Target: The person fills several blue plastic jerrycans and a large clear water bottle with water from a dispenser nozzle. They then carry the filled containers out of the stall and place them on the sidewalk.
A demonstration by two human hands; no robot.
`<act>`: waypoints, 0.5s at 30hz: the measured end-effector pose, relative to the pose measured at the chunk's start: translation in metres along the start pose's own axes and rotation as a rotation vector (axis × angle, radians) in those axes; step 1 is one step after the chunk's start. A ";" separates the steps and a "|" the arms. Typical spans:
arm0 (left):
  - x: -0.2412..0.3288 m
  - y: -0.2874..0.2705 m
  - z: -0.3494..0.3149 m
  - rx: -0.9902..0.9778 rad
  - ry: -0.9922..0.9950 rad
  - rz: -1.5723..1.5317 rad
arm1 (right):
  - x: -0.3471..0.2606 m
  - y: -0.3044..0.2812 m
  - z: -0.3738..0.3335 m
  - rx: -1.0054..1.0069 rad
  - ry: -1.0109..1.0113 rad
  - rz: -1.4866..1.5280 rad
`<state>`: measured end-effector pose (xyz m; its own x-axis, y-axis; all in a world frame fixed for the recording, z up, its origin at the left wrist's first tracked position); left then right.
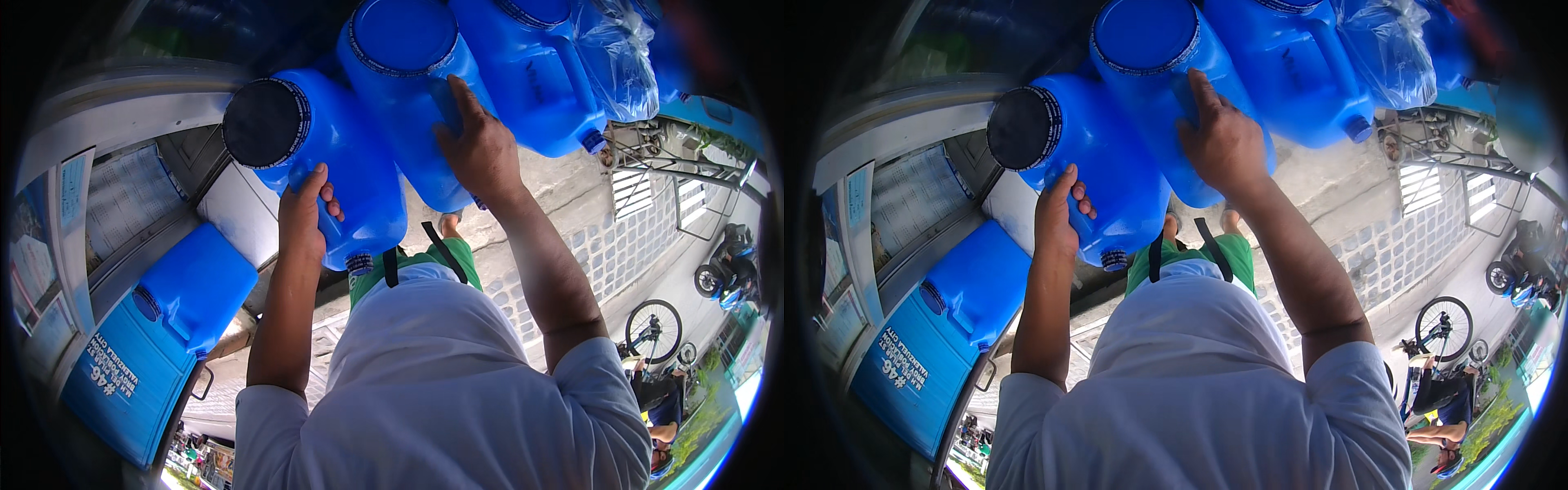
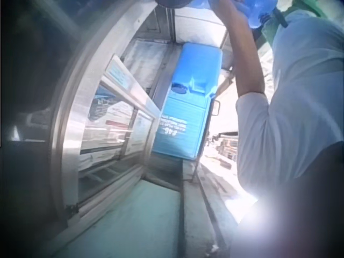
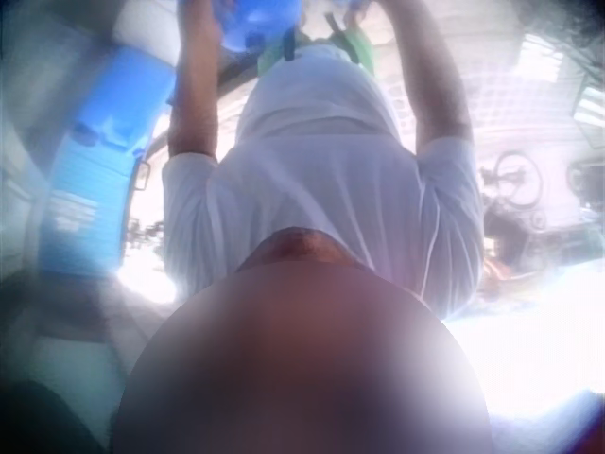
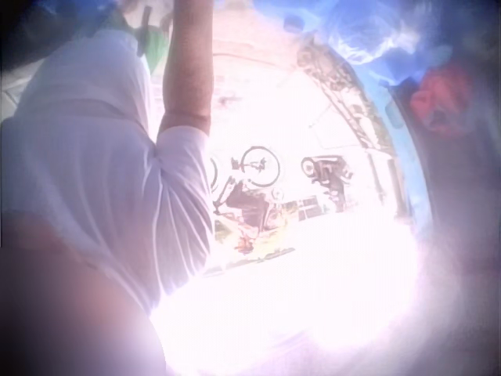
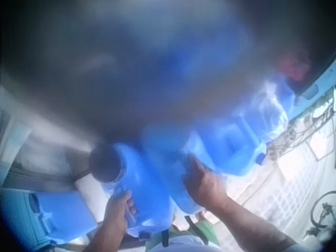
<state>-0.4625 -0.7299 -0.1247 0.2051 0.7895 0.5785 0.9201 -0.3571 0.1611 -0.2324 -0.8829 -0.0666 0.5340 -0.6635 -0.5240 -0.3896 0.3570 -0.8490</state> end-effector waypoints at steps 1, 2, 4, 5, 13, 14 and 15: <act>0.004 0.000 0.001 0.030 0.027 0.024 | 0.001 0.002 0.000 -0.019 -0.004 -0.004; 0.003 0.002 0.001 0.031 0.019 0.018 | 0.001 0.001 0.000 -0.007 -0.022 -0.003; 0.003 -0.002 0.001 0.067 0.011 0.002 | 0.001 0.002 -0.002 0.001 -0.037 -0.004; 0.003 -0.001 0.000 0.040 0.025 0.019 | 0.002 0.004 -0.002 -0.005 -0.037 -0.006; 0.012 -0.020 0.000 0.036 0.192 0.248 | 0.007 0.013 -0.004 0.020 -0.096 -0.030; 0.010 -0.030 -0.004 0.060 0.211 0.346 | 0.013 0.017 -0.002 0.009 -0.111 -0.033; 0.018 -0.040 -0.019 0.115 0.416 0.466 | 0.020 0.022 0.000 0.001 -0.125 -0.037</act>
Point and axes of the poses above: each hand's wrist, its own z-axis towards the middle knuckle, its own y-axis out of the palm, x = y × z, the point moved 9 cm from there along z, towards the middle knuckle, and after that the axes turned 7 degrees about -z, right-handed, at the moved point
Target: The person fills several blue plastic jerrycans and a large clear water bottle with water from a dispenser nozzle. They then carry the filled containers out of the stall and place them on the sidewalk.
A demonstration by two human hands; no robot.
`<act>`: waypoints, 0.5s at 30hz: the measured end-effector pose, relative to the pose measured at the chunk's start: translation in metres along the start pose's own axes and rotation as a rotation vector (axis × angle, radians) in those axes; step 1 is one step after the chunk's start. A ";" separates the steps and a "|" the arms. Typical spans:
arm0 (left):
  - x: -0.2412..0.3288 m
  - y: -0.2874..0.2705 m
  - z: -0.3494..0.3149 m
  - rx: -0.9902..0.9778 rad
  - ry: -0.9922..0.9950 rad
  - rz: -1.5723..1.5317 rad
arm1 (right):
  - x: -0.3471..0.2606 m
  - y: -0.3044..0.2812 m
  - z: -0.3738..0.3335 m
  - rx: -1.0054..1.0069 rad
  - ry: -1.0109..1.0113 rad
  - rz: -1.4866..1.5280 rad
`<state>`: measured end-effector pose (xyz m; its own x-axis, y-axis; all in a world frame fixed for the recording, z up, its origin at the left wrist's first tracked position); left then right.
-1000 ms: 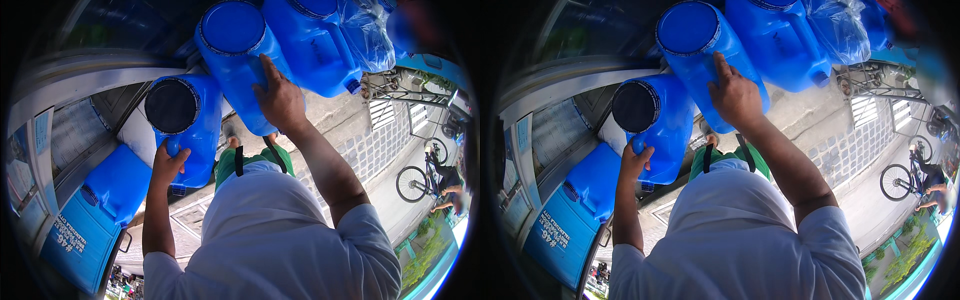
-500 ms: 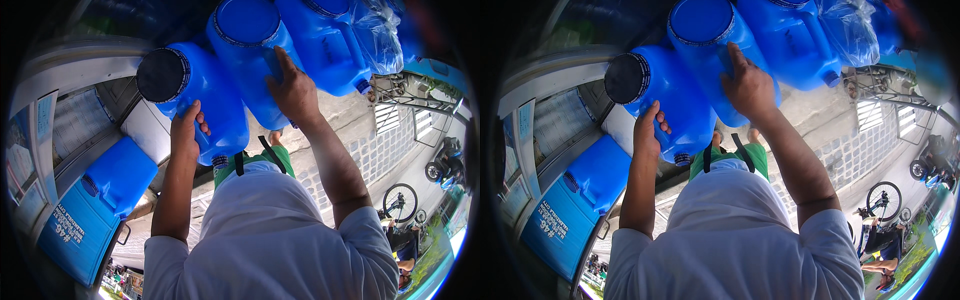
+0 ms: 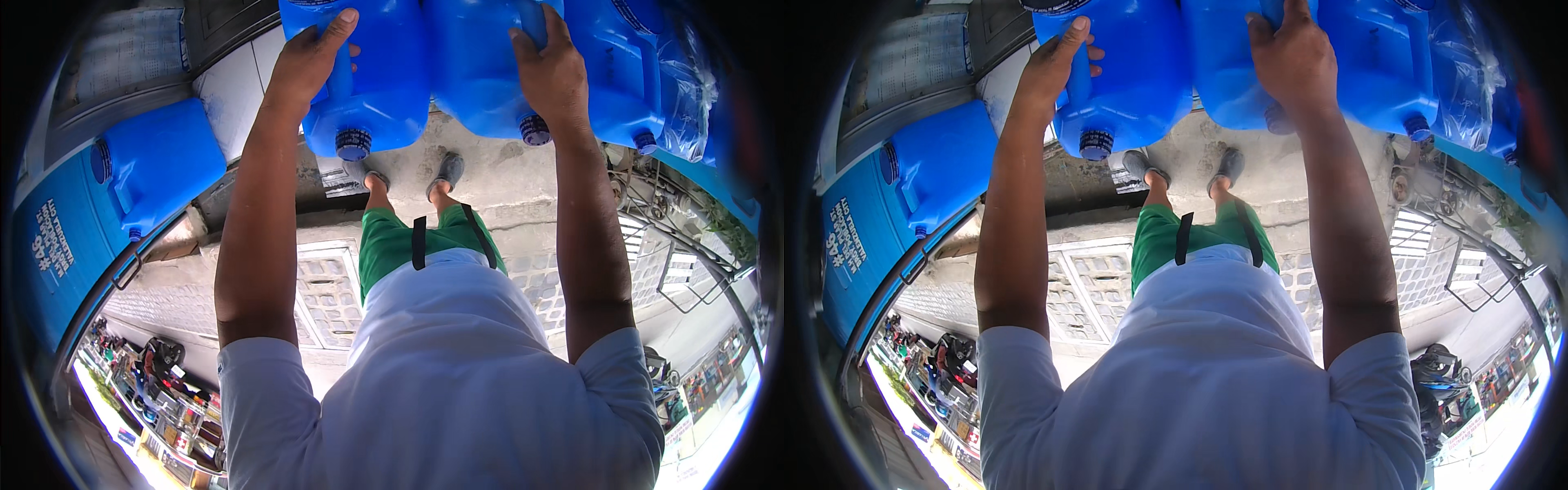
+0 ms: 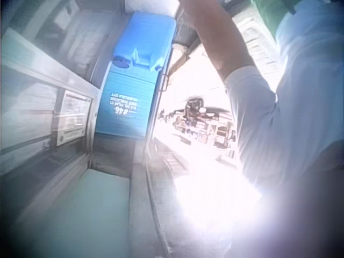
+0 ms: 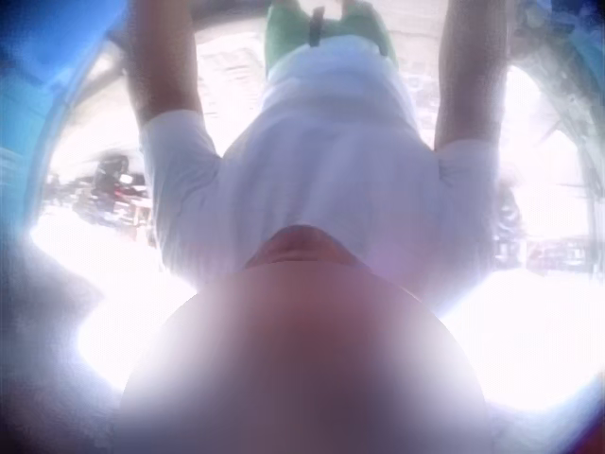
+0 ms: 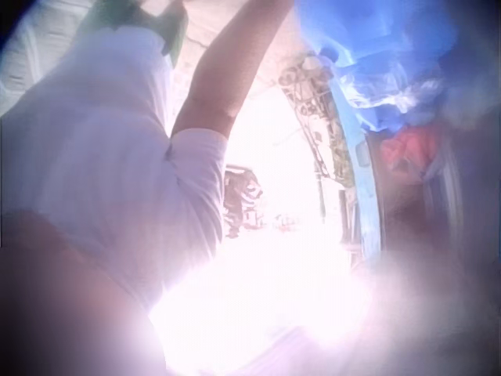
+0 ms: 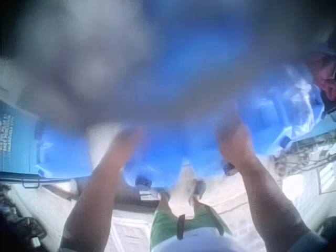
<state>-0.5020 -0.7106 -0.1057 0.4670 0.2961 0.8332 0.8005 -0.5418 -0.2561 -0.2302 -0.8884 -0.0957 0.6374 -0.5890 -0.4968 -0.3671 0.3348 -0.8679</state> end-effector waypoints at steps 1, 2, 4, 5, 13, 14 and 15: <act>0.006 -0.015 -0.014 0.089 0.186 0.145 | 0.005 0.005 0.000 0.018 -0.047 -0.134; 0.010 -0.027 -0.032 0.181 0.370 0.296 | 0.009 0.012 0.001 0.041 -0.098 -0.265; -0.028 -0.060 -0.084 0.220 0.395 0.226 | 0.018 0.023 0.007 0.094 -0.194 -0.485; -0.044 -0.076 -0.120 0.227 0.500 0.192 | 0.021 0.026 0.011 0.127 -0.235 -0.575; -0.386 -0.129 -0.420 -0.044 -0.536 0.413 | -0.030 -0.024 -0.037 0.365 -0.418 -0.159; -0.419 -0.124 -0.459 -0.089 -0.574 0.321 | -0.047 -0.029 -0.063 0.414 -0.488 -0.159; -0.455 -0.119 -0.502 -0.136 -0.686 0.230 | -0.066 -0.031 -0.093 0.473 -0.575 -0.179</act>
Point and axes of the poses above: each hand's wrist, its own z-axis towards the middle knuckle, its own y-axis out of the palm, x = y × z, the point moved 9 cm from there along z, towards the middle knuckle, and after that the axes turned 7 degrees about -z, right-handed, at the moved point
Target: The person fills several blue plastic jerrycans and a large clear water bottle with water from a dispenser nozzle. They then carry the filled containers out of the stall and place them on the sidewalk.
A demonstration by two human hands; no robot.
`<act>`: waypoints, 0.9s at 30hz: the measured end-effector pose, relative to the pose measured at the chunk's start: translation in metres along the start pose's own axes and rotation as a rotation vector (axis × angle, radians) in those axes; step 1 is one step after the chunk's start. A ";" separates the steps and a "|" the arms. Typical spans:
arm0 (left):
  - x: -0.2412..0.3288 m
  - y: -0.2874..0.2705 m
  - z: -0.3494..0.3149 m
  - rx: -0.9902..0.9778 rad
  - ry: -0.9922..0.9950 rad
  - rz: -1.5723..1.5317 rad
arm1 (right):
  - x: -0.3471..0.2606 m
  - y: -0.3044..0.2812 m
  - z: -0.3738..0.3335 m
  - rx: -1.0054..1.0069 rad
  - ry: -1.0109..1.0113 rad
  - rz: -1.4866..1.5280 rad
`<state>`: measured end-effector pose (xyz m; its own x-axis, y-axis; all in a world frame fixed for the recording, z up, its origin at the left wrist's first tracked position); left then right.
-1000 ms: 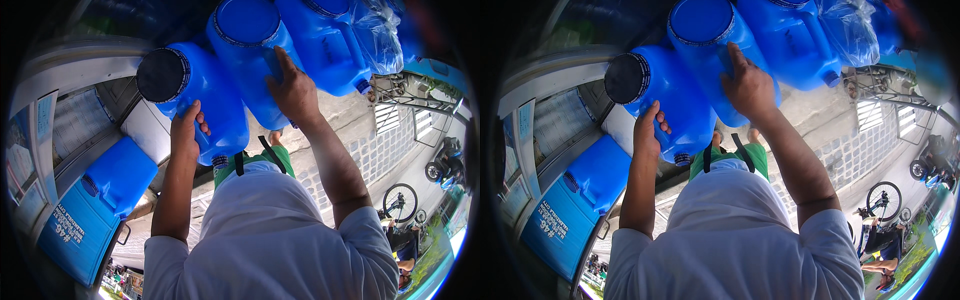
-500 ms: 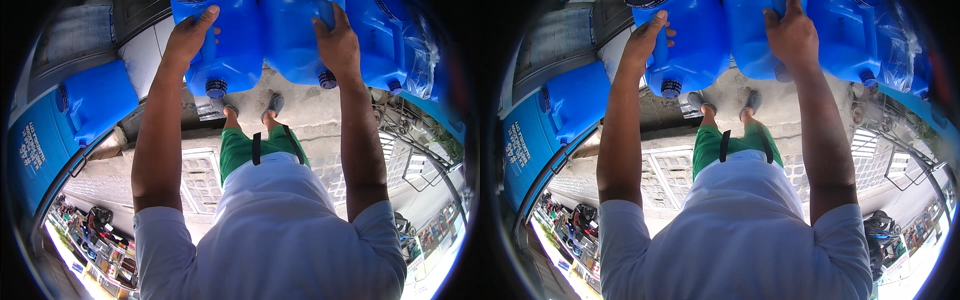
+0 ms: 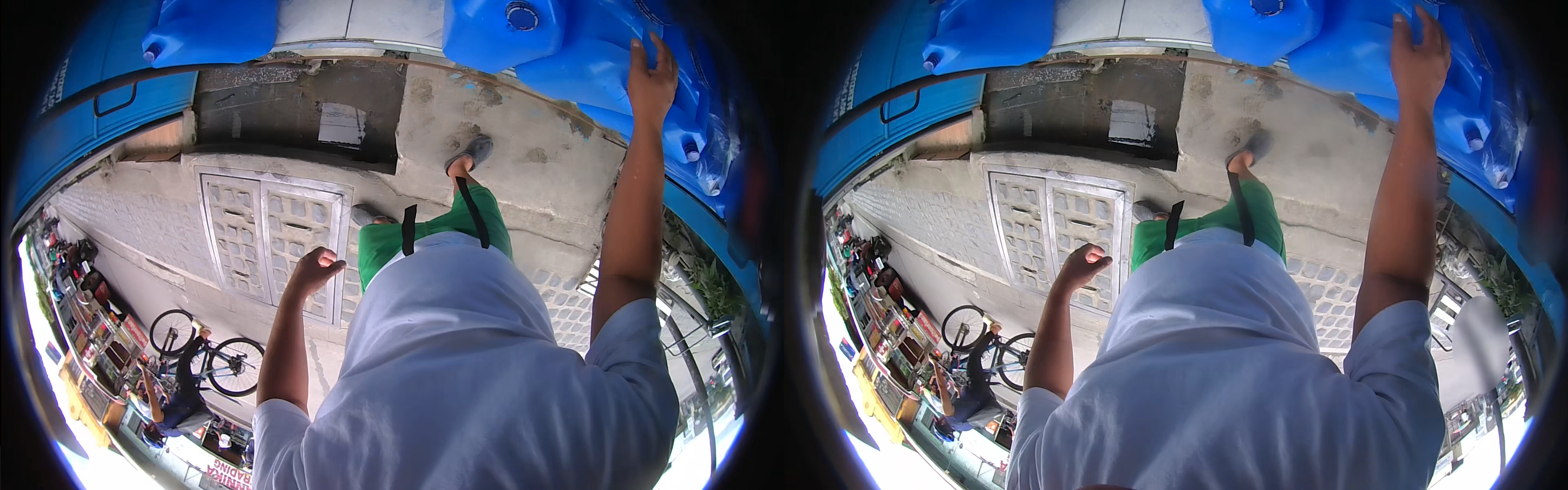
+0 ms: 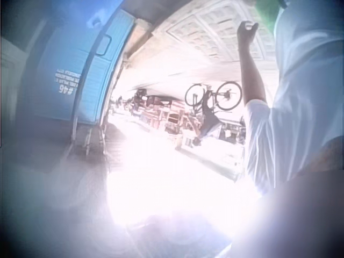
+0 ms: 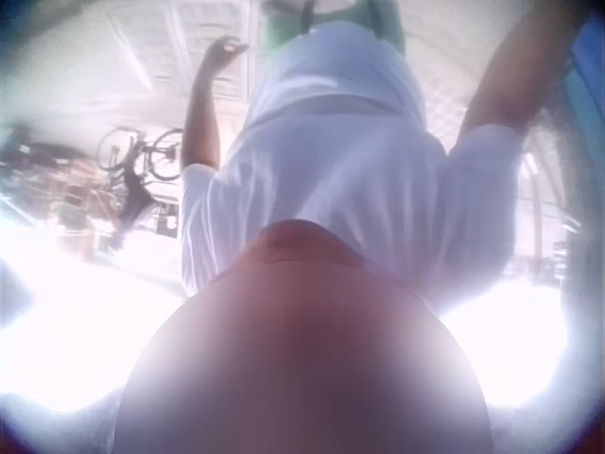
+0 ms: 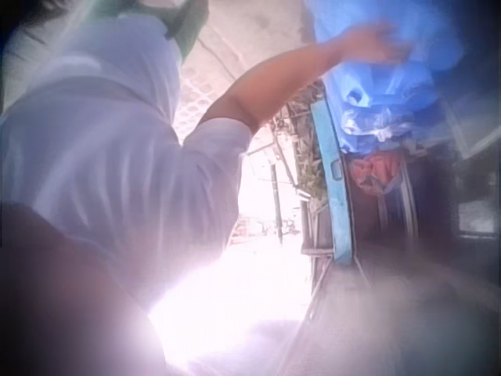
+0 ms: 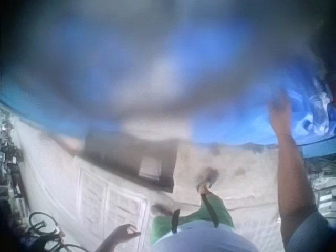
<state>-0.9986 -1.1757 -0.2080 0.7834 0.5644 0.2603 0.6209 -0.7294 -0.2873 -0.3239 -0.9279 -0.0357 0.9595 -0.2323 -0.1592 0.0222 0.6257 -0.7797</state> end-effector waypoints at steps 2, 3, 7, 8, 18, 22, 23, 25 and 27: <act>-0.070 0.033 -0.014 -0.086 0.005 -0.074 | -0.056 -0.019 -0.031 0.070 -0.065 0.032; -0.099 0.046 -0.019 -0.093 0.016 -0.155 | -0.085 -0.030 -0.051 0.110 -0.107 0.032; -0.183 0.087 -0.035 -0.238 0.131 -0.409 | -0.210 -0.038 -0.128 -0.170 -0.140 0.172; -0.205 0.080 -0.042 -0.205 0.146 -0.458 | -0.243 -0.040 -0.142 -0.254 -0.151 0.214; -0.447 0.033 -0.121 0.500 -0.067 -0.749 | -0.545 -0.055 -0.146 -0.634 -0.478 0.509; -0.523 0.100 -0.131 0.659 -0.224 -0.877 | -0.626 -0.049 -0.154 -0.730 -0.513 0.584; -0.527 0.122 -0.131 0.617 -0.233 -0.893 | -0.641 -0.044 -0.157 -0.786 -0.488 0.596; -0.532 0.164 -0.128 0.473 -0.299 -0.945 | -0.671 -0.037 -0.159 -0.842 -0.495 0.581; -0.530 0.185 -0.121 0.363 -0.249 -0.944 | -0.698 -0.027 -0.172 -0.927 -0.537 0.548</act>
Point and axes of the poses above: each hand's wrist, its own z-axis towards the middle knuckle, its own y-axis out of the palm, x = y × z, the point moved 9 cm from there along z, towards the middle knuckle, and after that the axes turned 7 degrees about -z, right-handed, at the moved point
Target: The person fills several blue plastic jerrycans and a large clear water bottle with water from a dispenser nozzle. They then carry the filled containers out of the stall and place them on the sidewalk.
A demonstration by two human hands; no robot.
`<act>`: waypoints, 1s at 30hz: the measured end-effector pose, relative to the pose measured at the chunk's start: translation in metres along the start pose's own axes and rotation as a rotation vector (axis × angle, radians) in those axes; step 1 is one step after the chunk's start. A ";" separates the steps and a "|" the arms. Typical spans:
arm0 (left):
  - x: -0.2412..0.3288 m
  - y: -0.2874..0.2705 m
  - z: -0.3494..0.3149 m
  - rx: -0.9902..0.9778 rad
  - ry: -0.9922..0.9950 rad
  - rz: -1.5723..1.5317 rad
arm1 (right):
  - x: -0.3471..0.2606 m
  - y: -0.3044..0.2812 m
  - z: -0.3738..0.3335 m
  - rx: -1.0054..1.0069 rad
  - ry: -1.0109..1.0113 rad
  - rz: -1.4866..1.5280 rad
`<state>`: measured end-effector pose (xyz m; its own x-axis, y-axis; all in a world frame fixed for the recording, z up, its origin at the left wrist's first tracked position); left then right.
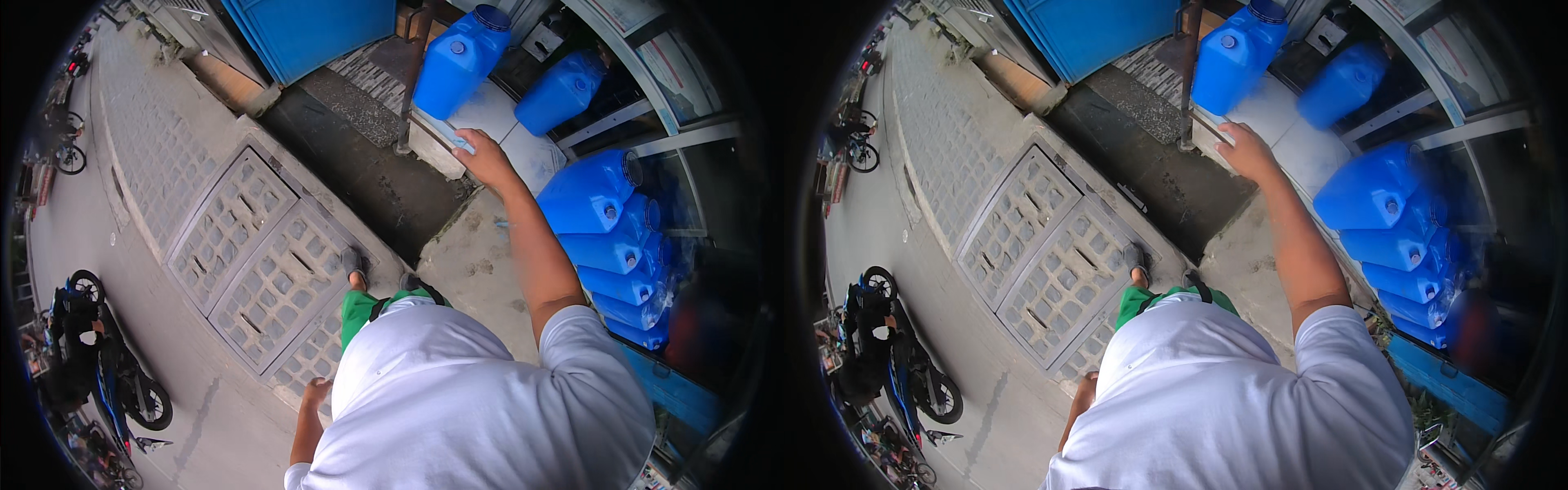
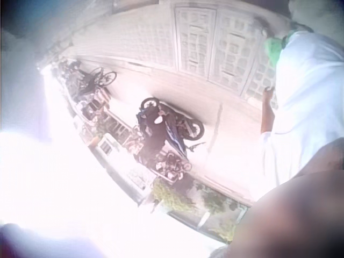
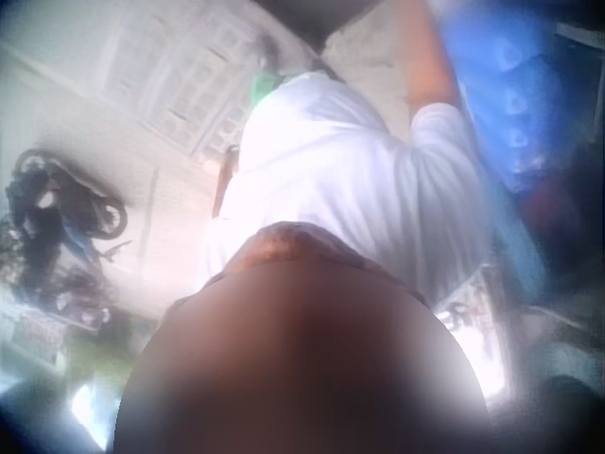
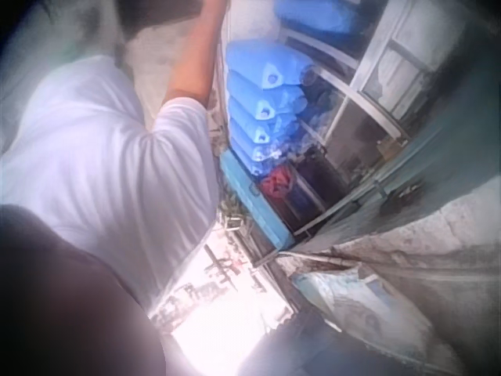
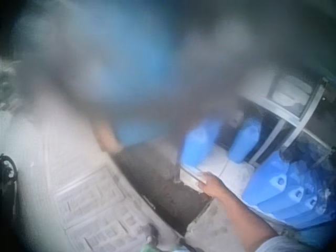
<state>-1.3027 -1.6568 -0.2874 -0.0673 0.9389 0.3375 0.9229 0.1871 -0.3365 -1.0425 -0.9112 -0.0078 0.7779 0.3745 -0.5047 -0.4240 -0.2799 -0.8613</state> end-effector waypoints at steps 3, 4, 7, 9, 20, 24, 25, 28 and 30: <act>0.018 -0.006 0.033 -0.142 0.133 0.097 | -0.017 0.033 0.008 -0.092 -0.012 -0.076; 0.026 -0.012 0.048 -0.177 0.155 0.120 | -0.019 0.044 0.006 -0.137 -0.012 -0.069; 0.055 -0.048 0.092 -0.228 0.197 0.153 | -0.015 0.070 -0.001 -0.253 0.043 -0.017; 0.096 -0.115 0.132 -0.021 0.165 0.063 | 0.008 0.072 -0.005 -0.312 0.147 -0.091; 0.246 -0.133 0.197 -0.006 0.313 -0.191 | 0.245 -0.097 0.022 -0.011 0.478 -0.317; 0.206 -0.041 0.171 -0.003 0.160 -0.183 | 0.323 -0.153 0.070 0.135 0.528 -0.364; 0.194 -0.015 0.158 0.008 0.079 -0.171 | 0.340 -0.170 0.089 0.153 0.538 -0.412; 0.169 0.058 0.109 0.010 -0.118 -0.088 | 0.386 -0.206 0.144 0.224 0.516 -0.457; 0.179 0.109 0.074 -0.068 -0.100 -0.001 | 0.414 -0.219 0.181 0.242 0.508 -0.620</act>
<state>-1.2426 -1.4468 -0.3286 -0.1023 0.9635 0.2474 0.9462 0.1710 -0.2748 -0.7114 -0.5343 -0.0388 0.9928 -0.0618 0.1026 0.1065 0.0646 -0.9922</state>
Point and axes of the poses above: each hand's wrist, its own z-axis towards the middle knuckle, its own y-axis out of the palm, x = y × z, the point moved 9 cm from there along z, towards the middle knuckle, and after that the axes turned 7 degrees about -z, right-handed, at the moved point
